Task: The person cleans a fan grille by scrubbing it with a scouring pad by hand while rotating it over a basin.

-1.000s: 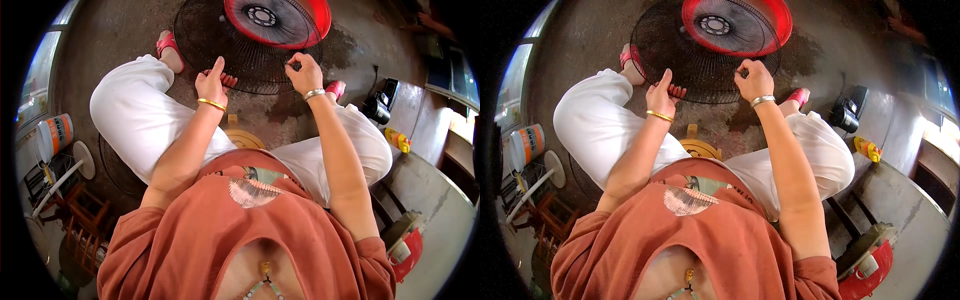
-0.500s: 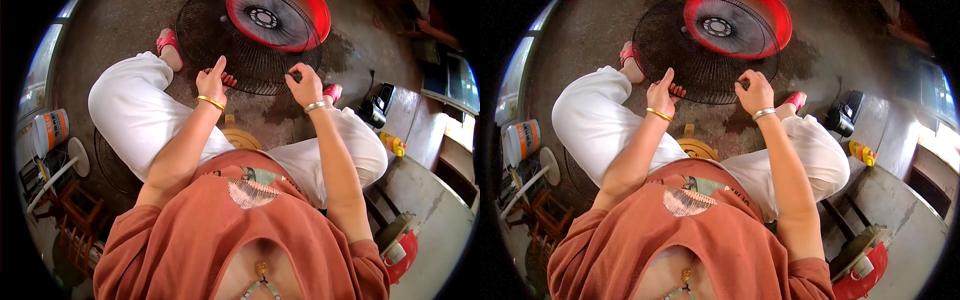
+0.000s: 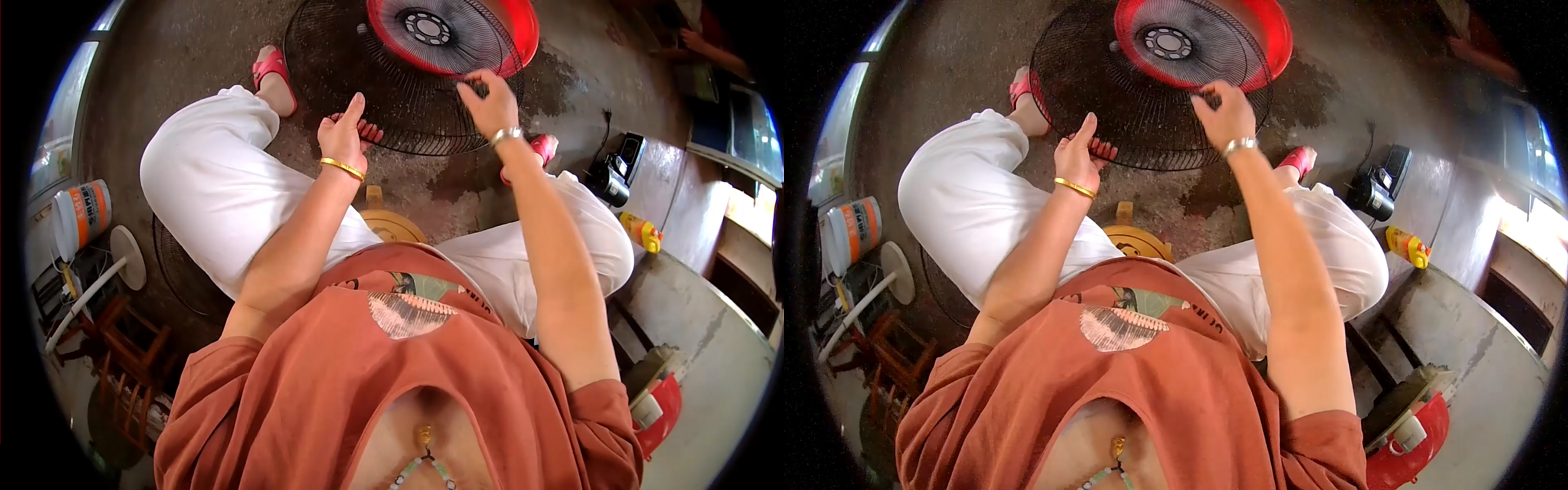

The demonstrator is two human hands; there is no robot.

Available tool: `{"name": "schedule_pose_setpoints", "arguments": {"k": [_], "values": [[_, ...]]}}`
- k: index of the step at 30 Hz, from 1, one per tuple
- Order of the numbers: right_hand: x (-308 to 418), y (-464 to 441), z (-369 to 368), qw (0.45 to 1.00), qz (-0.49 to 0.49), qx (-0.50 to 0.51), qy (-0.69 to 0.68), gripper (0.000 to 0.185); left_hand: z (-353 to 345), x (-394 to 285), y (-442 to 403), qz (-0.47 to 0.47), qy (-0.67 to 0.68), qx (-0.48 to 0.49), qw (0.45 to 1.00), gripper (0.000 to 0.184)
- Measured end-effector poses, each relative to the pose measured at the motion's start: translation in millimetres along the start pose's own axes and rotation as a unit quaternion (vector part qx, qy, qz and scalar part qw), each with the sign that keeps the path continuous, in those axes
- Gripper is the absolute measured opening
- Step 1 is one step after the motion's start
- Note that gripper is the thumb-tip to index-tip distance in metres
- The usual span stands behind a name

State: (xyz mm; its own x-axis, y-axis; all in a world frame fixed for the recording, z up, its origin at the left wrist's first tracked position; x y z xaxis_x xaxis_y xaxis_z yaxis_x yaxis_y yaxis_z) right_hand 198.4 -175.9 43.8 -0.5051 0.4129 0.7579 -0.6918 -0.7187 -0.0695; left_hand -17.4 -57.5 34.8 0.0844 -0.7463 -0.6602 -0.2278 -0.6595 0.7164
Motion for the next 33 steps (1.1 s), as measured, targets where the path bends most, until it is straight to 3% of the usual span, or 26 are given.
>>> {"name": "schedule_pose_setpoints", "arguments": {"k": [1,5,7,10,13,17,23,28,33], "values": [[-5.3,19.5,-3.3,0.998,0.051,-0.032,-0.011,0.021,0.4,-0.4,-2.0,0.002,0.005,0.004,1.000,0.047],[5.7,89.8,16.1,0.998,0.029,0.046,0.032,0.014,0.1,-3.7,-1.5,0.000,0.003,-0.003,1.000,0.048],[14.7,104.3,26.2,0.981,-0.092,0.161,0.060,0.016,-4.0,-6.4,0.6,-0.008,0.005,0.004,1.000,0.048],[16.2,88.6,29.0,0.997,-0.037,0.049,-0.037,0.018,-3.1,-4.0,-1.5,-0.007,-0.005,-0.005,1.000,0.048],[40.6,69.6,29.7,0.996,-0.012,0.036,-0.077,0.018,0.3,-0.8,-1.5,-0.006,0.006,0.005,1.000,0.048],[60.3,76.7,7.4,0.995,0.077,0.019,-0.066,0.019,-1.0,-0.5,-1.0,-0.008,0.004,-0.003,1.000,0.048],[41.3,47.6,-29.0,0.990,0.131,-0.050,-0.024,0.015,0.9,6.0,9.2,0.003,-0.005,0.003,1.000,0.041],[36.9,1.6,-44.5,0.996,0.069,-0.052,0.031,0.017,6.5,13.5,2.7,0.005,-0.002,0.001,1.000,0.046],[59.3,65.0,-32.7,0.999,0.051,0.009,-0.008,0.017,6.5,12.8,0.0,0.001,0.000,-0.016,1.000,0.045]]}}
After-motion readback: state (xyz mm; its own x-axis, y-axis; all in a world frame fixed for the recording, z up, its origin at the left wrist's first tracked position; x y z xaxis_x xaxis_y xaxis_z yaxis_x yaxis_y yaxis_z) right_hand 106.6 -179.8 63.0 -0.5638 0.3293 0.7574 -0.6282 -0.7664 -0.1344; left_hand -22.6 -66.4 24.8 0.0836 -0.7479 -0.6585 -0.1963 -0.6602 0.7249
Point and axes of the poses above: each hand's wrist, its own y-axis away from the middle knuckle, its own z-axis out of the back of the hand, x = y × z, the point moved 1 cm from there along -y, towards the middle knuckle, and after that the axes turned 10 degrees about -y, right-handed, at the moved point
